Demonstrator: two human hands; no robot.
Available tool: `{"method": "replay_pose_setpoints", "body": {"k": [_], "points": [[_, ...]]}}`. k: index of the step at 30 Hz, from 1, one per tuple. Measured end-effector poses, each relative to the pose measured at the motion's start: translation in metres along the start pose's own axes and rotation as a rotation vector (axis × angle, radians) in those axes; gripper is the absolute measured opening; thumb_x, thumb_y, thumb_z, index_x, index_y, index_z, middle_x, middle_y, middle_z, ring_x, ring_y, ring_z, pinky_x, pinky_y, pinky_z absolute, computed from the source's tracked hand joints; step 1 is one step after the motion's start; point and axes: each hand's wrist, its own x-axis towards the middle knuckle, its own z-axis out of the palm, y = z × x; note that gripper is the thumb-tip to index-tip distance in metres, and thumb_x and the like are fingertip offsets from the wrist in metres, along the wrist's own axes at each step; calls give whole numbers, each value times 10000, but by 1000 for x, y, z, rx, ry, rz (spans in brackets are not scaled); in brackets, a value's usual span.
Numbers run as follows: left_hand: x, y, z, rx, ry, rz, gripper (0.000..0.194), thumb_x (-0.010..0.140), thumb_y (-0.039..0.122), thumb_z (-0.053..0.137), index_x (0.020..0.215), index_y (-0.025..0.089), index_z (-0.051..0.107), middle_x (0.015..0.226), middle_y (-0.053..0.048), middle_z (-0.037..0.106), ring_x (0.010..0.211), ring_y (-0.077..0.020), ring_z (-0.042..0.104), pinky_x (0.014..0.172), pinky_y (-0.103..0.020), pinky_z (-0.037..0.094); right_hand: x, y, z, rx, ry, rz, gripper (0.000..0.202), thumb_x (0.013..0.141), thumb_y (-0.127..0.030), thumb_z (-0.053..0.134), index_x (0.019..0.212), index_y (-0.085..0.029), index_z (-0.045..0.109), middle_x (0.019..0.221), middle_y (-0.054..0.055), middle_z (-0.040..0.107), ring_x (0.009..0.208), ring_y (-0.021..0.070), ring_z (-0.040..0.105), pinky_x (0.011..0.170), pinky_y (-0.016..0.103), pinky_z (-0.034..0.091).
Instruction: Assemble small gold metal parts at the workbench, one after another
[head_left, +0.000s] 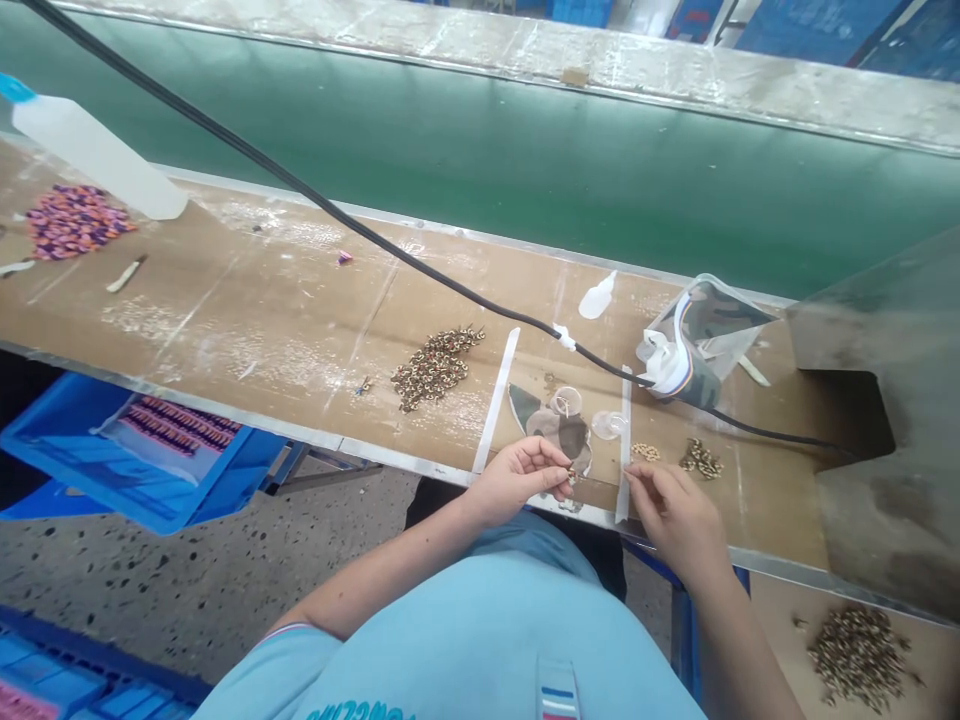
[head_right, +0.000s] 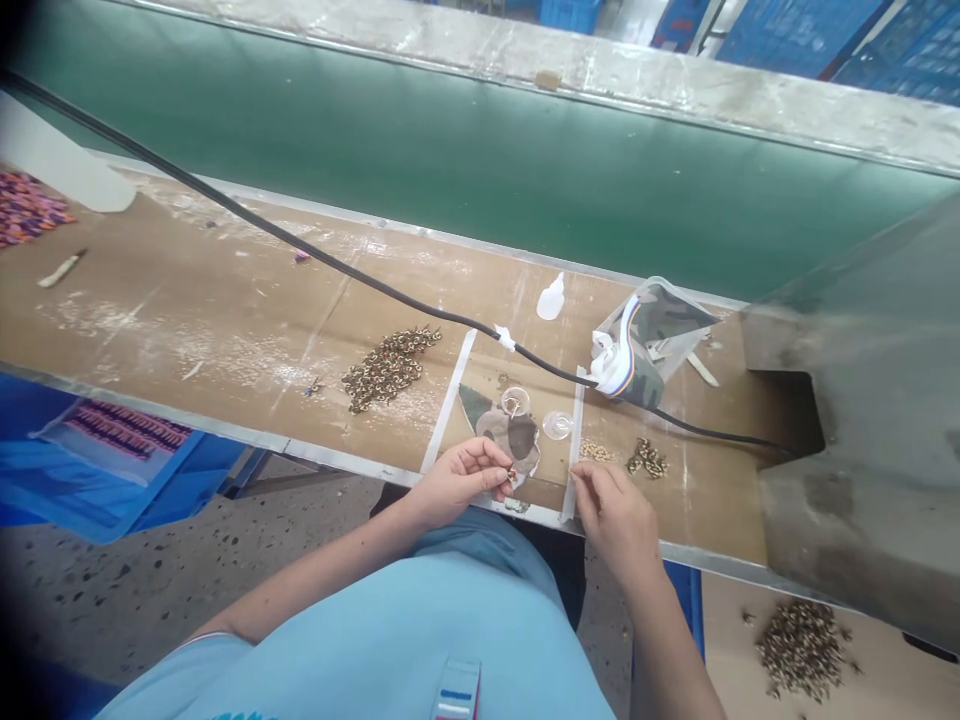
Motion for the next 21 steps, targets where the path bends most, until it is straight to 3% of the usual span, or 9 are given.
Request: {"method": "replay_pose_setpoints", "body": {"k": [5, 11, 15, 21], "points": [[1, 1, 0, 18, 7, -16, 341, 641, 360, 795, 793, 132, 592, 629, -6, 668, 586, -101, 629, 612, -230, 492, -3, -3, 4, -177, 61, -155, 235, 940, -274, 452, 858, -208, 662, 823, 27, 699, 726, 117, 645, 625, 209, 457], [0, 0, -1, 26, 1, -9, 337, 649, 360, 791, 803, 133, 595, 634, -9, 668, 601, -109, 634, 615, -235, 496, -5, -2, -1, -44, 35, -214, 210, 928, -242, 479, 913, -214, 686, 852, 17, 709, 752, 117, 658, 686, 210, 491], [1, 0, 0, 32, -1, -12, 342, 650, 365, 789, 805, 133, 592, 635, -8, 663, 603, -111, 632, 617, -239, 498, -6, 0, -3, 65, 8, -60, 209, 915, -323, 499, 883, -230, 684, 850, 13, 712, 765, 131, 664, 676, 226, 503], [1, 1, 0, 38, 9, -11, 353, 642, 373, 793, 803, 132, 591, 633, -9, 665, 598, -111, 631, 610, -237, 497, -5, -7, 2, 153, -56, 292, 376, 872, -518, 473, 752, -213, 657, 629, 8, 620, 488, 115, 521, 483, 248, 418]]}}
